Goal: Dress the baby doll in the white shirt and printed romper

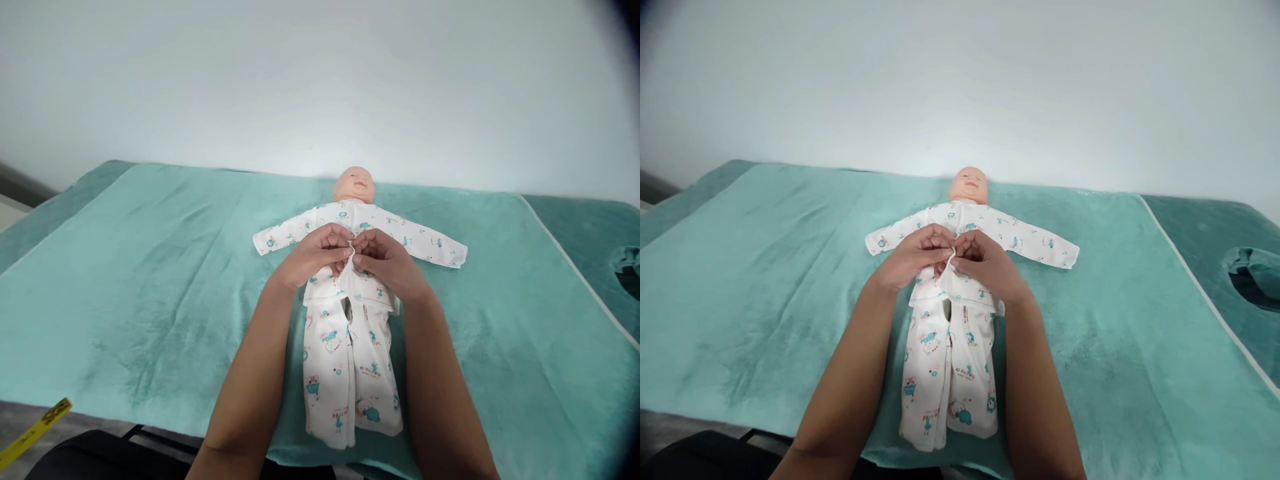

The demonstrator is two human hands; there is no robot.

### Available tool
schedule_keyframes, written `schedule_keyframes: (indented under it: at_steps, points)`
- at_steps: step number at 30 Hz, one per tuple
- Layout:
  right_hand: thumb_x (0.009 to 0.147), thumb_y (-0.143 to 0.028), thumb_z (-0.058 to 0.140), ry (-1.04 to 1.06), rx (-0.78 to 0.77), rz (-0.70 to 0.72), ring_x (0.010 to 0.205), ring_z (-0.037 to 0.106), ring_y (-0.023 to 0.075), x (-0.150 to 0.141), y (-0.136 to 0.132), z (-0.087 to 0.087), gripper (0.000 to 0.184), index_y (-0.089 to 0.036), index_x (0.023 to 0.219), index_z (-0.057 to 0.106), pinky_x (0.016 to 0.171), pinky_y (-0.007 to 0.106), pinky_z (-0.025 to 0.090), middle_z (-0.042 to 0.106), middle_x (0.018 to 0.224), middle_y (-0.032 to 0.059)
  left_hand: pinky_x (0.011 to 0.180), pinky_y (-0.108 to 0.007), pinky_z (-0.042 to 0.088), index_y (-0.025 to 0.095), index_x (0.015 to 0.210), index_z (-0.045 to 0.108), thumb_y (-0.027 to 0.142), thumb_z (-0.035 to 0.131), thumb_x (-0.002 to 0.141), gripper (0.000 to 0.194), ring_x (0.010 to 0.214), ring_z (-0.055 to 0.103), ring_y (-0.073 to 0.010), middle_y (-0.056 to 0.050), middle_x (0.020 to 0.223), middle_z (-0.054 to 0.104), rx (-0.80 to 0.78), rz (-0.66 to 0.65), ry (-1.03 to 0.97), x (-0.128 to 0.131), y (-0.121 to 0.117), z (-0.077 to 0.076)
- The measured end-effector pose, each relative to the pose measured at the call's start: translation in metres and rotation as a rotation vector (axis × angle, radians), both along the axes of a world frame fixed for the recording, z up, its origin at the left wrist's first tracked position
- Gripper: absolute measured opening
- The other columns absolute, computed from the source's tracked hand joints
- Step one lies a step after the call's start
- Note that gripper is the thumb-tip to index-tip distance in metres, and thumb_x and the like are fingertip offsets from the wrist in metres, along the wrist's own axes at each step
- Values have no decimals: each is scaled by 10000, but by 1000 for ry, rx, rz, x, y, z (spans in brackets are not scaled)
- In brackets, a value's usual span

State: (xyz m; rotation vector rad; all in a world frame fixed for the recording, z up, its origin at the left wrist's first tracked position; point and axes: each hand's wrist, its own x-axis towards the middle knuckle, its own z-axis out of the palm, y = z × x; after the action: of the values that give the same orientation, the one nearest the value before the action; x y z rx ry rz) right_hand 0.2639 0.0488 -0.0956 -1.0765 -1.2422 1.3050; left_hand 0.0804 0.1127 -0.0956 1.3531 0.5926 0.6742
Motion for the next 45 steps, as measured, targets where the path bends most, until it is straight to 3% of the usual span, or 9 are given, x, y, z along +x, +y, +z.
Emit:
schedule_keyframes:
  at_steps: [9, 14, 19, 26, 34, 45]
  points:
    - [749, -282, 747, -130, -8, -49, 689, 470, 112, -4, 0, 0, 269, -239, 973, 605, 612, 263, 385, 540, 788, -39, 582, -227, 520, 216, 1105, 580, 386, 709, 849, 333, 700, 598, -109, -1, 856, 627, 30, -31, 50, -1, -1, 3]
    - [755, -276, 724, -204, 19, -108, 683, 458, 112, -9, 0, 1, 226, -231, 937, 599, 610, 264, 372, 547, 790, -31, 600, -204, 487, 234, 1135, 562, 331, 746, 802, 393, 755, 597, -115, 10, 851, 612, 33, -30, 66, -2, -2, 5]
    - [747, -219, 692, -217, 57, -122, 710, 487, 115, -13, 1, 0, 231, -235, 961, 609, 652, 269, 391, 554, 815, -31, 639, -205, 468, 237, 1103, 558, 286, 696, 822, 317, 776, 583, -106, 11, 890, 627, 73, 10, 93, 1, -5, 6]
    - [737, -193, 681, -225, 75, -112, 668, 436, 99, -12, 2, -2, 293, -248, 1016, 609, 630, 261, 371, 512, 819, -45, 616, -196, 460, 229, 1074, 568, 148, 655, 764, 332, 737, 589, -95, 19, 857, 634, 71, 61, 121, 6, -6, 5]
    - [711, -200, 727, -179, 67, -69, 777, 526, 125, -5, 3, -4, 329, -252, 1010, 600, 676, 270, 432, 567, 909, -18, 541, -204, 490, 222, 1105, 568, 147, 664, 735, 389, 638, 572, -86, 21, 822, 629, 40, 76, 90, 6, -4, 3]
    - [724, -194, 712, -190, 14, -40, 701, 524, 116, -3, 2, -2, 314, -258, 1010, 601, 614, 257, 404, 563, 803, -38, 525, -193, 479, 207, 1030, 524, 139, 644, 705, 353, 576, 556, -69, 44, 768, 649, 36, 54, 44, 6, -2, 2]
